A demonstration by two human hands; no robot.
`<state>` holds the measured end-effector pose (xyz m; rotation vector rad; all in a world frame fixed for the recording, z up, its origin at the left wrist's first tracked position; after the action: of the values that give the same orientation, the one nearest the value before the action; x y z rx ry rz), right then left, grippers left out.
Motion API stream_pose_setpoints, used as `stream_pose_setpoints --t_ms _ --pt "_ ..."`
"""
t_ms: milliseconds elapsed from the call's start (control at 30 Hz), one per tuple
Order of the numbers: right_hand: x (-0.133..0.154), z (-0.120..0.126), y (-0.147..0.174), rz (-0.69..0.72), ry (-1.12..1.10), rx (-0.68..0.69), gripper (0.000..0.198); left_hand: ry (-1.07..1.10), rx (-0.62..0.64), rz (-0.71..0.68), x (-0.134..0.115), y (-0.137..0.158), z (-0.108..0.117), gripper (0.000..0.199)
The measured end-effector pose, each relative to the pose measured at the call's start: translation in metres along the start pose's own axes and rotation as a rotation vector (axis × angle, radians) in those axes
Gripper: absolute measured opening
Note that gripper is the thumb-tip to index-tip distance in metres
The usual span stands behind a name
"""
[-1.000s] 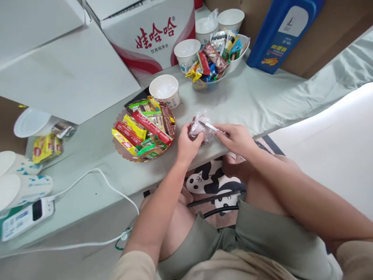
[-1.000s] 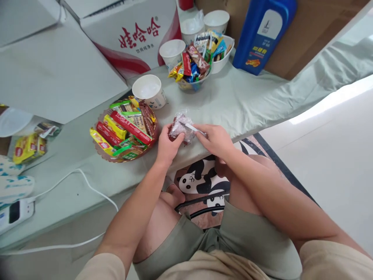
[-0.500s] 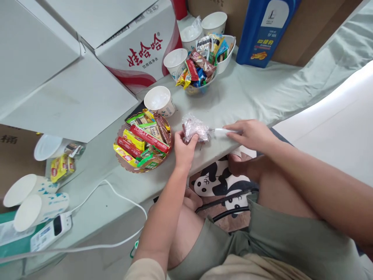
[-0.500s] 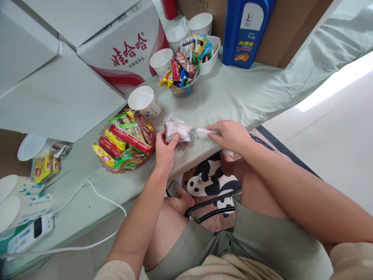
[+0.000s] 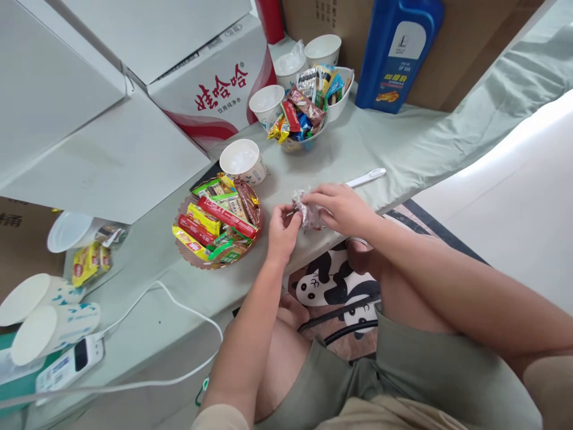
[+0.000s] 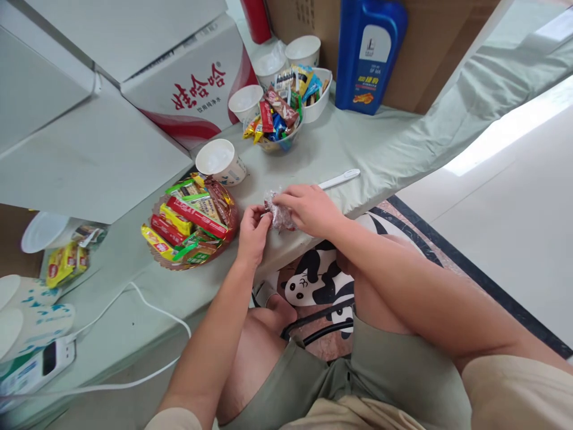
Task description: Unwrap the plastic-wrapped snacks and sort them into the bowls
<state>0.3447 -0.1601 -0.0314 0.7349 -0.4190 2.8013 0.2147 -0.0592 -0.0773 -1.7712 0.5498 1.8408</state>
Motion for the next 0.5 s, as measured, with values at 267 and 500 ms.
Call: stream_pose_setpoints --t_ms 267,500 --pt "-0.029 0.019 0.009 -0.041 0.005 -0.085 0.023 -0.061 -0.091 0.022 0.011 -0.005 0.008 0.022" --pt "-0.084 0.043 0.025 -0.335 0.132 -0.182 0.022 -0.221 -0.109 -0.080 0.004 -0.006 0.011 0.036"
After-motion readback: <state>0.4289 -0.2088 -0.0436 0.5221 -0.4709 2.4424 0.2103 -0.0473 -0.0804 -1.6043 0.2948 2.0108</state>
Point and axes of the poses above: each hand's wrist, its own y-axis away from the middle knuckle, its own z-axis out of the back of the hand, x = y × z, the point moved 5 cm from there along -y, towards the middle knuckle, and after that the axes turned 6 degrees about -z, right-handed, at the moved point
